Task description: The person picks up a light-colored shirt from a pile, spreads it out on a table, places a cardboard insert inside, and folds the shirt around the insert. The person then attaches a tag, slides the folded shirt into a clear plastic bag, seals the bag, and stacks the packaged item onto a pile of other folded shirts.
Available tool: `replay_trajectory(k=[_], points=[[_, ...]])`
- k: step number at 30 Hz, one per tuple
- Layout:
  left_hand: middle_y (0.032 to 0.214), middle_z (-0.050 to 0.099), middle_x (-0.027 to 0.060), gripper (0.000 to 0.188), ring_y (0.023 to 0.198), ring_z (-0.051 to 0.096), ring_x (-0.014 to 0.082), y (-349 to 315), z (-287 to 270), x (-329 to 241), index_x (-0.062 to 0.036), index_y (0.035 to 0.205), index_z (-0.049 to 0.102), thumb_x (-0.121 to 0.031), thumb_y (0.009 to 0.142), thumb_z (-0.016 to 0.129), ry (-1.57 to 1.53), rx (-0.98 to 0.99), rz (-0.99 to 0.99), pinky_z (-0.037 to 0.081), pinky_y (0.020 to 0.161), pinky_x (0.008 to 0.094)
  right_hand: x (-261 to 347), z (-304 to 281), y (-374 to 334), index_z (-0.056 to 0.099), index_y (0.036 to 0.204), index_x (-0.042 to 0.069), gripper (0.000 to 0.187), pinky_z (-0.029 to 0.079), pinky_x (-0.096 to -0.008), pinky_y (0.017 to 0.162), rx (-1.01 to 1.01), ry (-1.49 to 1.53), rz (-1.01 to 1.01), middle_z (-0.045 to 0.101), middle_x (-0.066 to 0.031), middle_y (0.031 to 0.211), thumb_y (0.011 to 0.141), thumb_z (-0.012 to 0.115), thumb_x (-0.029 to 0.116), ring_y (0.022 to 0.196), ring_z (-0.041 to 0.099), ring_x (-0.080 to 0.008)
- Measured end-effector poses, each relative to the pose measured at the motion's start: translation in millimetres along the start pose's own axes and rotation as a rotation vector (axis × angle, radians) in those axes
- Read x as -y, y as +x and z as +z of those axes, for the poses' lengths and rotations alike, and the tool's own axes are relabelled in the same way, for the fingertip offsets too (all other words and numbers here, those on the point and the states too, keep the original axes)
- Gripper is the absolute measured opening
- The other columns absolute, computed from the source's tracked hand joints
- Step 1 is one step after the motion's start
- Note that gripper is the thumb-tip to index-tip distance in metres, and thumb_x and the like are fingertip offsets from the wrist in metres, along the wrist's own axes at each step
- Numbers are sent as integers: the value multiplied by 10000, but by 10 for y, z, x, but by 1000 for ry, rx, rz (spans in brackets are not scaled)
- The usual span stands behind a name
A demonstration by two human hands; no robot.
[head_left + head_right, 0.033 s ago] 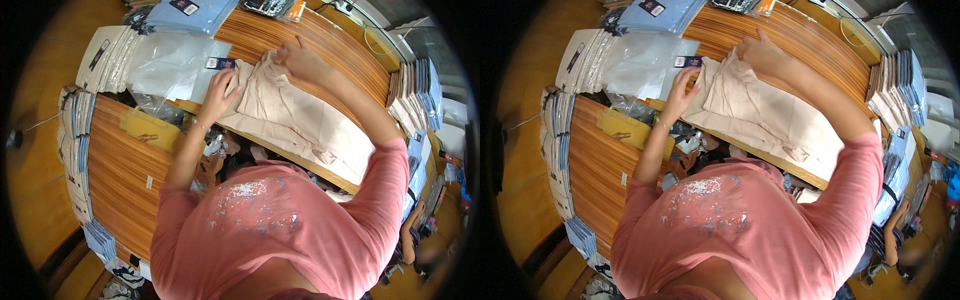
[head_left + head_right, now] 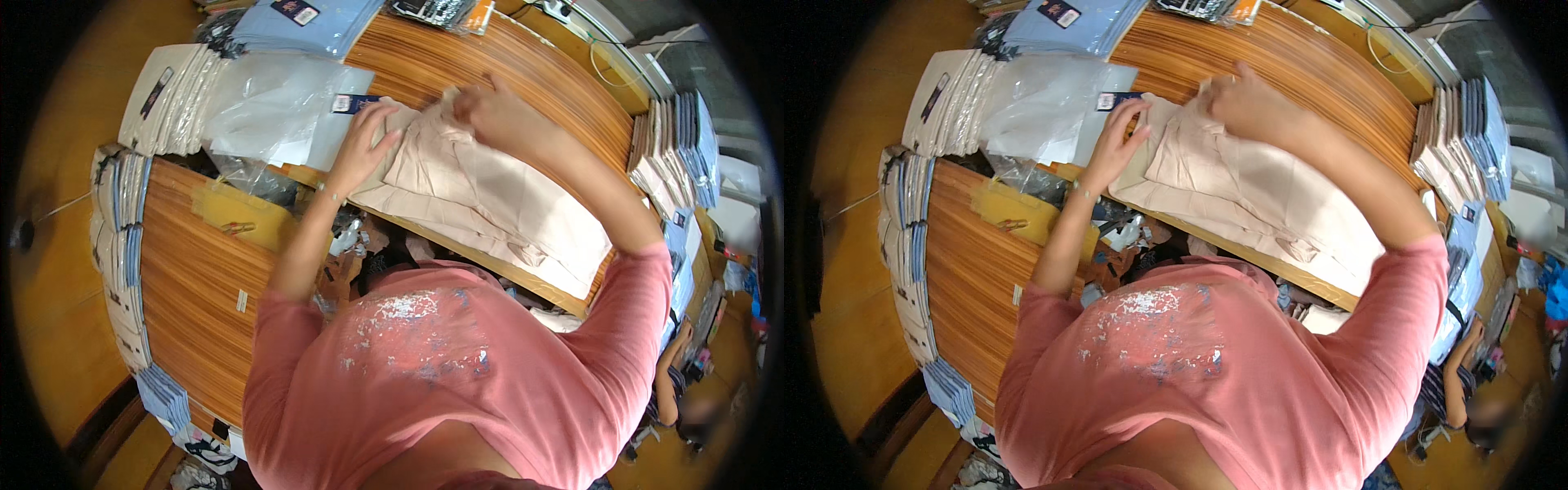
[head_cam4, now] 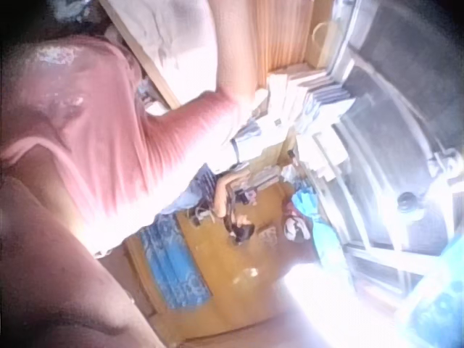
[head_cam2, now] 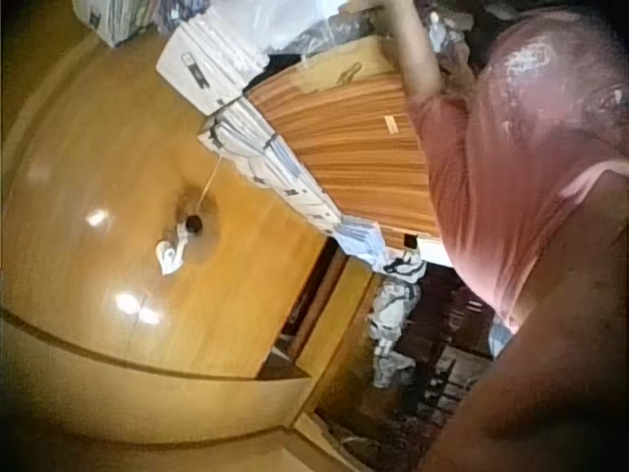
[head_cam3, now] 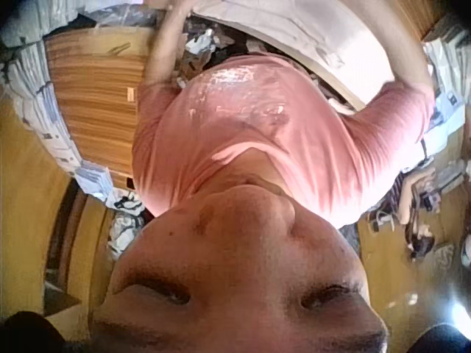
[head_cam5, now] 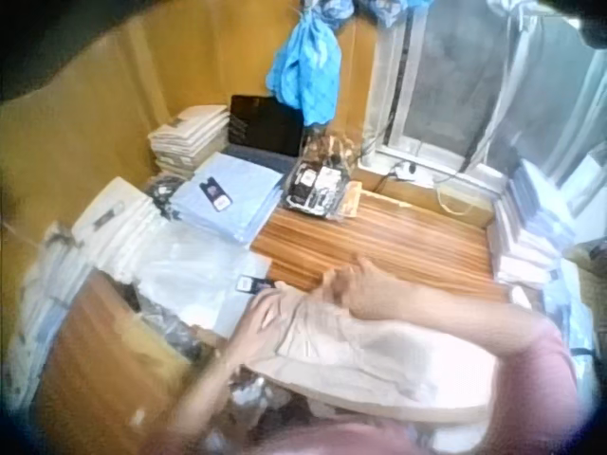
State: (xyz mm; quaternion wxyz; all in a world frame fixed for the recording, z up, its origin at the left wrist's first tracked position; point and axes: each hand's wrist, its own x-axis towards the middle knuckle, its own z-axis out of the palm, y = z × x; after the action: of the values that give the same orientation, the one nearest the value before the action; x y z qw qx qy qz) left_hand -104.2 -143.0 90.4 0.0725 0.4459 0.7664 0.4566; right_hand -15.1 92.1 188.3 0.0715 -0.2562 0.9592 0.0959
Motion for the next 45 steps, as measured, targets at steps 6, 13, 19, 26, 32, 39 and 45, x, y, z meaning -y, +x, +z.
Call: replay_trajectory(k=[6,13,19,26,32,39,45], points=[[1077,608,101,603,934,577,187,749,932,92,-14,1161,552,-509,947,282,-450,1264,-342,423,900,305,862,-996,-1064,601,841,49,177,427,-387,639,-153,1194,-74,581,-113,682,788,668,204,642,548,-307],[1005,630,116,533,916,582,185,839,789,145,-14,997,644,-488,903,417,-216,1266,-421,413,863,315,963,175,-2319,593,876,20,173,392,-213,656,-639,1549,1236,573,29,778,799,666,156,714,505,-61],[824,628,144,318,835,568,263,683,422,309,-47,909,636,-341,788,615,415,724,44,343,812,386,1098,1548,-2665,587,839,47,125,350,-187,667,-720,1584,1473,515,64,729,844,621,167,693,443,-38],[1099,551,126,277,1041,474,286,434,500,248,-88,995,605,-278,794,617,614,397,1,279,941,429,1138,1819,-2892,635,915,15,192,389,-260,783,-806,1014,1437,551,-96,956,790,655,159,882,511,-187],[1376,333,114,504,1292,245,342,-359,1262,-420,-176,1281,449,-332,820,582,353,144,67,158,1027,577,1060,1854,-2907,627,1002,66,248,435,-320,739,-672,1004,1467,556,-114,914,765,659,129,822,518,-214],[1455,243,77,539,1344,165,333,-554,1369,-276,-232,1353,395,-400,855,517,587,391,138,111,1015,627,1659,2130,-3436,540,1097,88,349,386,-399,833,-519,337,1883,516,-144,1050,801,637,243,957,479,-319],[1450,249,79,508,1342,174,322,-522,1336,-392,-214,1319,434,-339,840,546,593,385,169,130,1010,627,1807,2164,-3601,500,1185,111,450,346,-462,905,-307,227,1753,469,-147,1204,808,606,333,1096,431,-352]])
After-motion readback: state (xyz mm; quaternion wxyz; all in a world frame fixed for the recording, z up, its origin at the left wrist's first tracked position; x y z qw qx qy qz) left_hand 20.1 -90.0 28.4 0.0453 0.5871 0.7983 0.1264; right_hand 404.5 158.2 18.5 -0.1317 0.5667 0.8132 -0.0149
